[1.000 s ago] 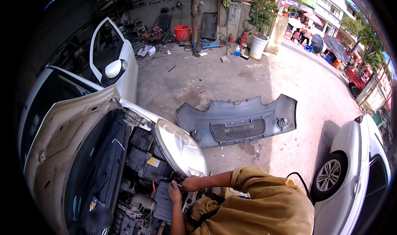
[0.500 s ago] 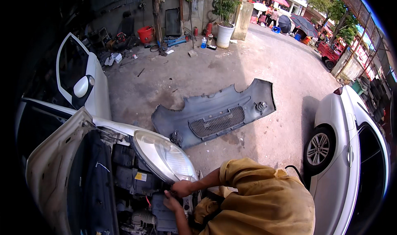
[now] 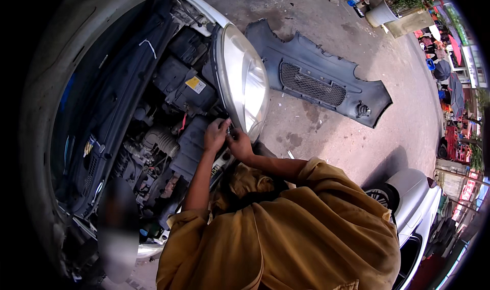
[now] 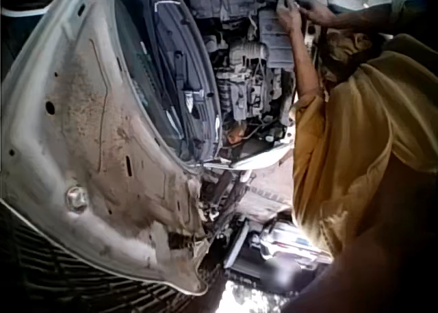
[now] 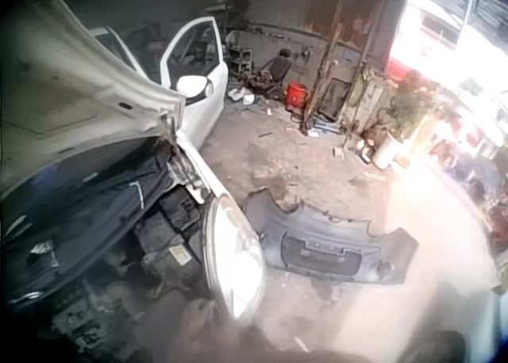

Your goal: The person works on the front left headlight assembly of a white car with the hood open. They use a wrench to tighten bolts securing the headlight to the vehicle frame and manipulate the wiring harness connected to the back of the headlight. The person adjusts the headlight position and ensures the electrical connections are secure.

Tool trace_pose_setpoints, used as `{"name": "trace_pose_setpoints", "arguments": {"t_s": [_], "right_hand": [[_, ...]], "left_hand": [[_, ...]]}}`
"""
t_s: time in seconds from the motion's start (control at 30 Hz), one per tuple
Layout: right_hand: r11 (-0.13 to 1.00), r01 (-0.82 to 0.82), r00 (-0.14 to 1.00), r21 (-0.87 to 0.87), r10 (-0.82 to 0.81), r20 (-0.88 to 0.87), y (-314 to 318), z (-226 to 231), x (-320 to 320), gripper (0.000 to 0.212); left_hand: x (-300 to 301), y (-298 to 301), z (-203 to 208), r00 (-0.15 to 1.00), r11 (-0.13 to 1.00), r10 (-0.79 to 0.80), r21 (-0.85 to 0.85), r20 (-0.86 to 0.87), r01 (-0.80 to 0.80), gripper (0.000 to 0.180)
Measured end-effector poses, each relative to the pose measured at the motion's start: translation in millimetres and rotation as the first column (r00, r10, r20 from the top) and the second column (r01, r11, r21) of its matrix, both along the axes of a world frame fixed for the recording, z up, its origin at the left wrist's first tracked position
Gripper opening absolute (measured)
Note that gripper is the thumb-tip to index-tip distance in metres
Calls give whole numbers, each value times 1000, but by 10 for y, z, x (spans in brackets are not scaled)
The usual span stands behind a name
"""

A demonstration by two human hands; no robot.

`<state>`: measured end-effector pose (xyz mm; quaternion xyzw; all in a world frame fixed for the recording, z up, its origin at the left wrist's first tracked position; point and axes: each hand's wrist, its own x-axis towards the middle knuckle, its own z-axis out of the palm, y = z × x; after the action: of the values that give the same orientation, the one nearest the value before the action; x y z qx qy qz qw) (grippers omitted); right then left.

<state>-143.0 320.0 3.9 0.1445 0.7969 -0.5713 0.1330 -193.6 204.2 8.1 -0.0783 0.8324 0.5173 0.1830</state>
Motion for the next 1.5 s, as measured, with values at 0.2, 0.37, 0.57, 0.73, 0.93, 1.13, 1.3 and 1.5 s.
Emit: {"name": "trace_pose_setpoints", "arguments": {"t_s": [0.2,0.37,0.57,0.73,0.93,1.13,1.3,1.5], "right_hand": [[96,-557,224,825,974,38,430,444,-798,25],[387,-788,518,479,837,175,396,432,-688,26],[953,-285,958,105,285,15,214,107,-253,28],[940,193,971,-283,-141,194,-212,-140,-23,28],[810,-585,800,39,568,195,267,161,-489,31],[33,-801,183,598,964,192,495,440,-1033,25],[625,-665,727,408,667,163,525,247,-667,26],[996,55,990,-68,-46,132,94,-65,-28,23]], "left_hand": [[444,149,-84,888,835,429,300,166,-460,45],[416,328,-223,820,715,548,415,166,-562,42],[143,288,190,934,934,357,3,10,-357,32],[69,144,130,955,955,291,40,63,-293,34],[345,63,-179,907,918,347,111,239,-381,61],[481,356,-158,779,594,379,514,500,-619,62],[316,438,-159,831,847,417,173,369,-502,59],[-11,264,147,969,988,83,-144,231,-50,55]]}}
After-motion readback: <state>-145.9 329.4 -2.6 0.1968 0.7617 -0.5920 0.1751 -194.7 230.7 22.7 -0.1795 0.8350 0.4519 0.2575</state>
